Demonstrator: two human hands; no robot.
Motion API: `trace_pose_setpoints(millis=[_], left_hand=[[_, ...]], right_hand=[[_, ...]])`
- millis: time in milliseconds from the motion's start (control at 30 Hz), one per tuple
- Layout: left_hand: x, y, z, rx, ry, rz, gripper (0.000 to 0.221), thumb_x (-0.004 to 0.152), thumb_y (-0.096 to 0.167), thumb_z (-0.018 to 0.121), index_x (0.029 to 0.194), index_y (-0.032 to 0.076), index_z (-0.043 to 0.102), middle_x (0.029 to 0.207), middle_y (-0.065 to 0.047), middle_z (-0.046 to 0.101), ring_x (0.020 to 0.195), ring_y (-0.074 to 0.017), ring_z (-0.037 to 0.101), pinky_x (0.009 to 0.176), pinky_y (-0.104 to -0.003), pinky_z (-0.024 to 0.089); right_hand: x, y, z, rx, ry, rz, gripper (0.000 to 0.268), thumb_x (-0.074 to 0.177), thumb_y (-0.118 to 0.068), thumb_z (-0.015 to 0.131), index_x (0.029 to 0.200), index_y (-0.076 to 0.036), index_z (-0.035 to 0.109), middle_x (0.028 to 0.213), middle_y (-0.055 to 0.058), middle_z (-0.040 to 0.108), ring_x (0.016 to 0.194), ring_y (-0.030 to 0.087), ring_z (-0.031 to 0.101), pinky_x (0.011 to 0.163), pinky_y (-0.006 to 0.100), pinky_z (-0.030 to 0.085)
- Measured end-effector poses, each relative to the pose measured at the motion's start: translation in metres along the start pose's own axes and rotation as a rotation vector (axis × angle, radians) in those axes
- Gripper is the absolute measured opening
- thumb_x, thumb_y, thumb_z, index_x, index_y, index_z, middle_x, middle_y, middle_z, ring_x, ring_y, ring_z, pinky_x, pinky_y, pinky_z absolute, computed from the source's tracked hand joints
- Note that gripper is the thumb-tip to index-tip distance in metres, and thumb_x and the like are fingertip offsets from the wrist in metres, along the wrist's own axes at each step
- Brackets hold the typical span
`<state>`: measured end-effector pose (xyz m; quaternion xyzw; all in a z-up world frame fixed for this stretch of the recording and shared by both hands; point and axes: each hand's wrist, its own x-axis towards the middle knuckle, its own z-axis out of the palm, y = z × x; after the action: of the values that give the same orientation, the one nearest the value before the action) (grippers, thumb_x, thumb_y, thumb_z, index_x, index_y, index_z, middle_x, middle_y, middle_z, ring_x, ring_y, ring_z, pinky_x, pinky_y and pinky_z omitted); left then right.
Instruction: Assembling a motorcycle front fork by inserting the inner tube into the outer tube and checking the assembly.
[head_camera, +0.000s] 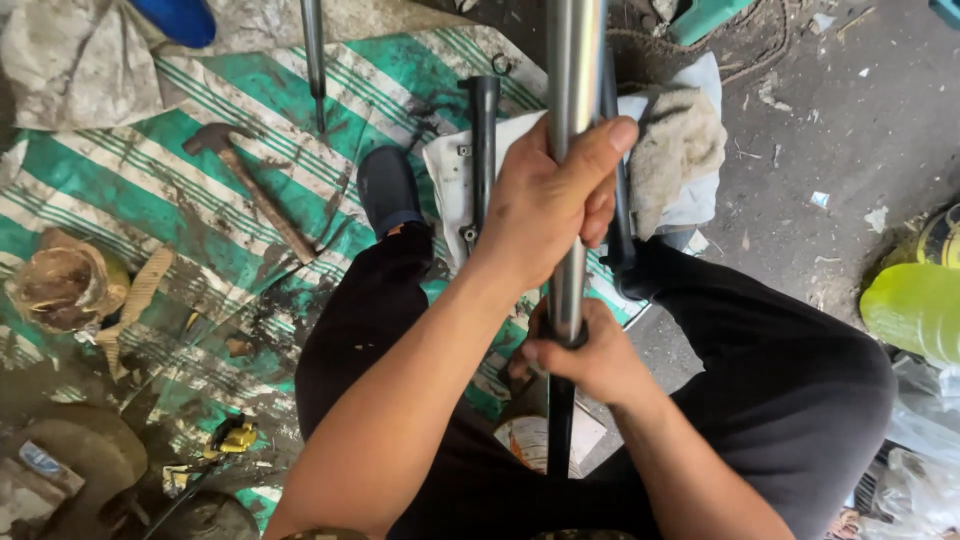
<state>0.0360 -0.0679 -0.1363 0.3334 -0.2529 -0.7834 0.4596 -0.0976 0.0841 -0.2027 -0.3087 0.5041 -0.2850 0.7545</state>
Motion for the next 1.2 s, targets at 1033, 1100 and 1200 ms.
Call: trace_pose_setpoints(millis=[1033,1100,1200], left_hand=[[0.084,0.003,-0.008,0.101,0.087,0.121,0.046,0.102,0.052,0.054,0.116,0.009,0.061,0.079,-0.003,0.053,0.057,-0.0136,0.05,0.049,-0.032,0.041],[0.081,0.005,0.004,0.225,0.1,0.217,0.045,0.096,0.06,0.05,0.095,0.015,0.054,0.077,-0.002,0.056,0.055,-0.0126,0.055,0.046,-0.031,0.047],[0.08,0.004,0.008,0.269,0.072,0.24,0.041,0.098,0.057,0.048,0.095,0.017,0.054,0.077,-0.003,0.055,0.055,-0.0136,0.053,0.048,-0.033,0.047]], right_hand=[[0.045,-0.039,-0.017,0.205,0.003,-0.141,0.032,0.09,-0.005,0.087,0.105,-0.004,0.059,0.087,0.017,0.07,0.073,0.028,0.073,0.072,0.041,0.062],[0.048,-0.045,-0.015,0.164,0.188,-0.058,0.032,0.085,-0.001,0.089,0.097,0.0,0.059,0.075,0.017,0.071,0.062,0.028,0.075,0.063,0.043,0.068],[0.048,-0.051,-0.012,0.068,0.273,-0.012,0.032,0.085,-0.007,0.09,0.101,0.002,0.064,0.068,0.021,0.074,0.057,0.028,0.076,0.063,0.043,0.069]])
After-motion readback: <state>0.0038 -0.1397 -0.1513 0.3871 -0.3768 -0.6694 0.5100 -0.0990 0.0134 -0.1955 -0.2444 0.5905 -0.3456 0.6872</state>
